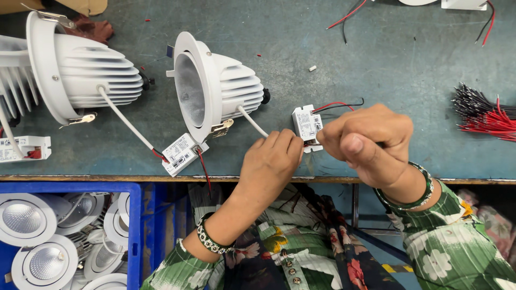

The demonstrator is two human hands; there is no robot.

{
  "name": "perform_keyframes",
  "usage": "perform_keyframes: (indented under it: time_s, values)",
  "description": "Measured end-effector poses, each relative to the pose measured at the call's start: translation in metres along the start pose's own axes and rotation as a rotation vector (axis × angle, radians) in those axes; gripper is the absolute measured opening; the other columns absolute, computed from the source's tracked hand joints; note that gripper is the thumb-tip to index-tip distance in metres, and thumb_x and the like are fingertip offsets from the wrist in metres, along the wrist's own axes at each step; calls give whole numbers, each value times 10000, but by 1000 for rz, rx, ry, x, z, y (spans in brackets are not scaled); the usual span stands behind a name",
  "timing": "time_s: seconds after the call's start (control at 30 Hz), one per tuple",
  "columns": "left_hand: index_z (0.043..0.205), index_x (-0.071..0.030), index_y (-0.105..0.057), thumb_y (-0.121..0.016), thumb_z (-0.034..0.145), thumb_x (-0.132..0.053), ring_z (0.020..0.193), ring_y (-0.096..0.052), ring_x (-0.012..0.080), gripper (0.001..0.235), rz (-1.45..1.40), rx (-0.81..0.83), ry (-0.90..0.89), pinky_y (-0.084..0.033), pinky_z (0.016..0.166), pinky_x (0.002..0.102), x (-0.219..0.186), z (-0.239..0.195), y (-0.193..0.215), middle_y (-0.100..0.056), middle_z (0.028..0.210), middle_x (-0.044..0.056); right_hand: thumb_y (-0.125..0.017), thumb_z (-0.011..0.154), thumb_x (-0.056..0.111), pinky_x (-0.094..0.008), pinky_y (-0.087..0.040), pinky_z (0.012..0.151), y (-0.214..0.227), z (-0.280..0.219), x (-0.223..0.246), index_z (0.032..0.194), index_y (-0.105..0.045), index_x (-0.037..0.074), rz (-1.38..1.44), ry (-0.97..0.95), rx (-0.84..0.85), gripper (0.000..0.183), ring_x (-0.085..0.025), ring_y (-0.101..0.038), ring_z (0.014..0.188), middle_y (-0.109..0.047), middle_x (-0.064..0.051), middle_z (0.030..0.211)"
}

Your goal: The person assembles LED downlight fixtures by inserting the LED module into the housing, fitting the trim ring, and connecting the driver wires using a screwdriver. Completed units are placed into a blue crate.

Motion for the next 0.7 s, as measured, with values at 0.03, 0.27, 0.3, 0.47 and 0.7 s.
perform_keyframes:
  time_s: [0.03,0.27,0.3,0.47,0.7]
  values:
    - [875,-106,-587,-698,883,-160,822,-596,187,124,3,6,-2,-488,673,338,0,1,0,-525,854,25,-569,1094,241,-295,-284,470,0,0,0,632,-372,19,-2,3,2,549,-125,-360,459,-389,-36,568]
    - [878,-102,-588,-702,852,-170,836,-595,207,135,19,14,-30,-468,689,356,0,4,3,-531,872,33,-545,1071,153,-307,-320,467,3,0,-3,644,-374,11,-2,62,30,481,-137,-370,470,-399,-47,571]
    - [880,-101,-587,-706,869,-171,846,-598,209,138,11,13,-37,-468,705,360,0,4,2,-538,885,35,-544,1068,146,-308,-324,466,3,0,-3,643,-380,6,-5,67,28,476,-139,-371,471,-401,-48,571]
    - [1035,-56,-629,-695,902,-125,988,-629,207,164,-34,-108,-92,-470,790,361,2,-4,0,-613,1118,47,-534,1059,125,-310,-358,471,5,-3,-3,648,-397,1,-44,89,20,451,-149,-396,490,-410,-48,575]
    - [1070,-51,-635,-698,933,-117,1014,-641,198,165,-78,-85,-130,-466,807,364,6,-5,-3,-604,1158,46,-530,1048,109,-309,-357,470,6,-3,-4,639,-406,4,-32,99,10,440,-149,-398,497,-413,-45,567]
Point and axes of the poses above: each hand's wrist, its own z-axis towards the middle knuckle, its own y-axis out of the back of the hand, x = y × z, the point moved 1 cm from there along z, towards the middle knuckle
